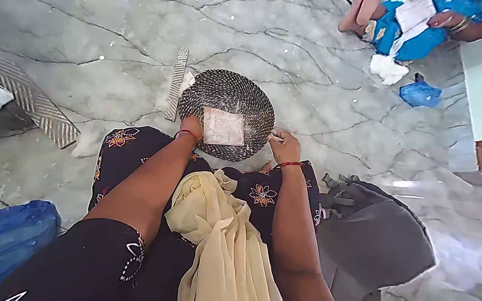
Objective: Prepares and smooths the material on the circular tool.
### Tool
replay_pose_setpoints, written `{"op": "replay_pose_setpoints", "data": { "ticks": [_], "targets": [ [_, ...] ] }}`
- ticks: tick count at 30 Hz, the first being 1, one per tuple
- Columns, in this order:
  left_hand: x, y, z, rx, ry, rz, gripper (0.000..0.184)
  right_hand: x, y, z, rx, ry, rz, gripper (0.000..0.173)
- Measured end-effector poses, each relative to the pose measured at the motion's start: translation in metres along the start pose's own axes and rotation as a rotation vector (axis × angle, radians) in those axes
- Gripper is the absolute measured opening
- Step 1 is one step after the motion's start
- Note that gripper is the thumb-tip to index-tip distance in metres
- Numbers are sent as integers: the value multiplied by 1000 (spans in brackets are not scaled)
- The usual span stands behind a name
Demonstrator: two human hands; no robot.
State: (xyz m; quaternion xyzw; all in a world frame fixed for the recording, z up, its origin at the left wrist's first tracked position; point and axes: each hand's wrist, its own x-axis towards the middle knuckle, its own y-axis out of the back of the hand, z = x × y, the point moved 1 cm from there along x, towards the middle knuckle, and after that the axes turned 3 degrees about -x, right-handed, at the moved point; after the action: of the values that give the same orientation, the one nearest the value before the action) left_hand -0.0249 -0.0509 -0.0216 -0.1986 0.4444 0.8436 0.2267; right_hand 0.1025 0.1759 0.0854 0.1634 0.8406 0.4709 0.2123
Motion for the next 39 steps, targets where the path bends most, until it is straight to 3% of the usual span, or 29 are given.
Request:
{"op": "replay_pose_setpoints", "data": {
  "ticks": [24, 32, 39],
  "targets": [
    [9, -3, 7, 46, 23, -19, 33, 12, -5, -13, -99, 48, -99, 33],
    [1, 1, 13, 82, 35, -42, 27, 16, -42, -33, -278, 204, -342, 37],
    [3, 0, 17, 145, 25, -81, 29, 50, -110, -33, -600, 410, -459, 68]
  ]
}}
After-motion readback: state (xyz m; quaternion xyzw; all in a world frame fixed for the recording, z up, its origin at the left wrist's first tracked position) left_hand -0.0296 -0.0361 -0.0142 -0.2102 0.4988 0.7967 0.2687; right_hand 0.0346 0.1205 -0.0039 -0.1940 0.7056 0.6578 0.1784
